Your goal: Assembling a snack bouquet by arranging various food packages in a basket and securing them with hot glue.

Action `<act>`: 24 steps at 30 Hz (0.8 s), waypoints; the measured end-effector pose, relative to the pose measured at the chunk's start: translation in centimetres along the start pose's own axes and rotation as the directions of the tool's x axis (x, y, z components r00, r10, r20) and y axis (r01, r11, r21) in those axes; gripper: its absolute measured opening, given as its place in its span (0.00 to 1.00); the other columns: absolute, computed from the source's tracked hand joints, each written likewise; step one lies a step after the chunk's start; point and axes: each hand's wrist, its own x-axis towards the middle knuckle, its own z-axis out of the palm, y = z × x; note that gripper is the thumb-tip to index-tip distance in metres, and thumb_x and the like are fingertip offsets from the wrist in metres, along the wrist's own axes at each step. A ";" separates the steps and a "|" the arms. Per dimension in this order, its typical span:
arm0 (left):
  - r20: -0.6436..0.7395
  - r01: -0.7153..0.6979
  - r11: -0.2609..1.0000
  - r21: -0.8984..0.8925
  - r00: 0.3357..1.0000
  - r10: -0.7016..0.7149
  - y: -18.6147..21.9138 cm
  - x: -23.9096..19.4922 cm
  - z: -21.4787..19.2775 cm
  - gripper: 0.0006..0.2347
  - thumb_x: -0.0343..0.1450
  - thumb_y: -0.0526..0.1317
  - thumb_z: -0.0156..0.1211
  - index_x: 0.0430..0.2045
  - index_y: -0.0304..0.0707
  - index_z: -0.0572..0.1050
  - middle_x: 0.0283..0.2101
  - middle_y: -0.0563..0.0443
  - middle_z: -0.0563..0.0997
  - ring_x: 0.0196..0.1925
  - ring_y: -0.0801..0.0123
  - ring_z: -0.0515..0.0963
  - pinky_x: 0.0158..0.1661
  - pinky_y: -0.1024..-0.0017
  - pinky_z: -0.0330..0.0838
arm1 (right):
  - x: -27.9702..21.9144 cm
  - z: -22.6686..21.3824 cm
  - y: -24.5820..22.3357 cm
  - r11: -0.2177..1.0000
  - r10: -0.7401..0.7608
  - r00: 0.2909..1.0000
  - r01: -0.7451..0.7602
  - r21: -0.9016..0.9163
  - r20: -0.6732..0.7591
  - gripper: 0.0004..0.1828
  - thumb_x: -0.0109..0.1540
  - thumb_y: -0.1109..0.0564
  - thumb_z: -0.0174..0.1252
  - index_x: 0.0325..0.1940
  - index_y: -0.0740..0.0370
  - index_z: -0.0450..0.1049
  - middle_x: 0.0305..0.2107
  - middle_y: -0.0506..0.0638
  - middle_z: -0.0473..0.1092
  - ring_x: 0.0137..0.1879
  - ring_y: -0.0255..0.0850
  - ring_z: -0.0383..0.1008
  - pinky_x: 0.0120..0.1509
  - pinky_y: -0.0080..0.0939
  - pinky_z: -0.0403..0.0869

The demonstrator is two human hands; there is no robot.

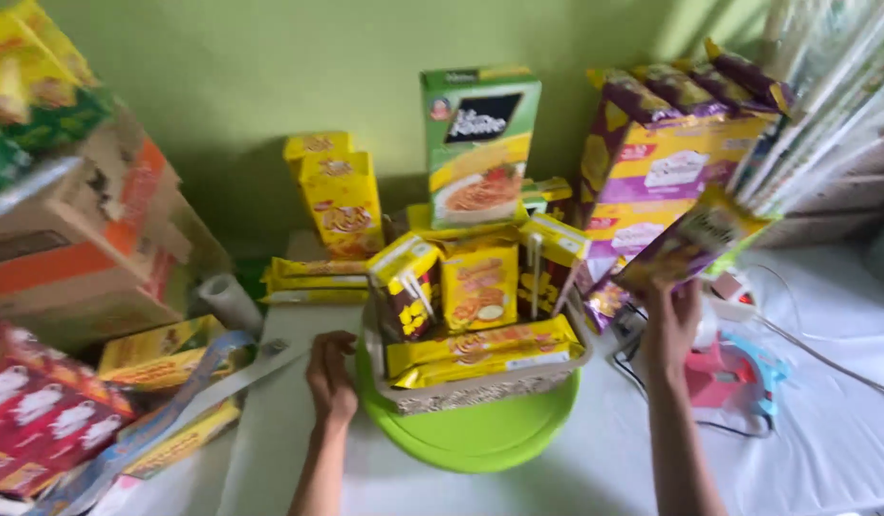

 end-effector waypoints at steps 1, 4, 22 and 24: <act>0.012 0.006 1.000 -0.008 1.000 -0.006 -0.2 0.0 0.1 0.16 0.83 0.40 0.36 0.36 0.37 0.76 0.35 0.47 0.76 0.37 0.64 0.77 0.46 0.65 0.69 | -0.8 -0.5 0.3 1.000 -0.001 1.000 0.001 -0.011 -0.010 0.16 0.71 0.57 0.58 0.63 0.52 0.69 0.49 0.48 0.69 0.49 0.38 0.73 0.60 0.45 0.76; -0.018 0.084 0.996 0.000 0.996 -0.084 -0.5 -0.1 0.2 0.14 0.83 0.37 0.35 0.39 0.39 0.74 0.38 0.49 0.76 0.40 0.66 0.75 0.46 0.67 0.67 | -2.4 -1.9 1.9 0.998 0.054 0.998 -0.055 -0.013 -0.041 0.13 0.71 0.56 0.57 0.59 0.58 0.68 0.43 0.49 0.69 0.44 0.36 0.74 0.54 0.40 0.77; 0.000 0.077 0.997 0.017 0.997 -0.077 1.7 -0.6 0.6 0.12 0.80 0.36 0.40 0.39 0.35 0.76 0.37 0.44 0.77 0.41 0.60 0.77 0.47 0.63 0.69 | -5.1 -1.7 3.4 0.982 -0.119 0.993 0.118 -0.149 0.001 0.08 0.78 0.55 0.51 0.55 0.63 0.68 0.40 0.51 0.68 0.47 0.37 0.69 0.56 0.43 0.73; 0.004 0.100 0.995 -0.012 0.995 -0.100 1.9 -0.5 0.9 0.11 0.79 0.37 0.42 0.38 0.36 0.76 0.37 0.43 0.78 0.41 0.62 0.76 0.48 0.62 0.69 | -5.1 -1.4 2.4 0.977 -0.116 0.993 0.112 -0.180 -0.012 0.07 0.79 0.55 0.51 0.56 0.61 0.67 0.41 0.50 0.67 0.48 0.35 0.68 0.58 0.41 0.73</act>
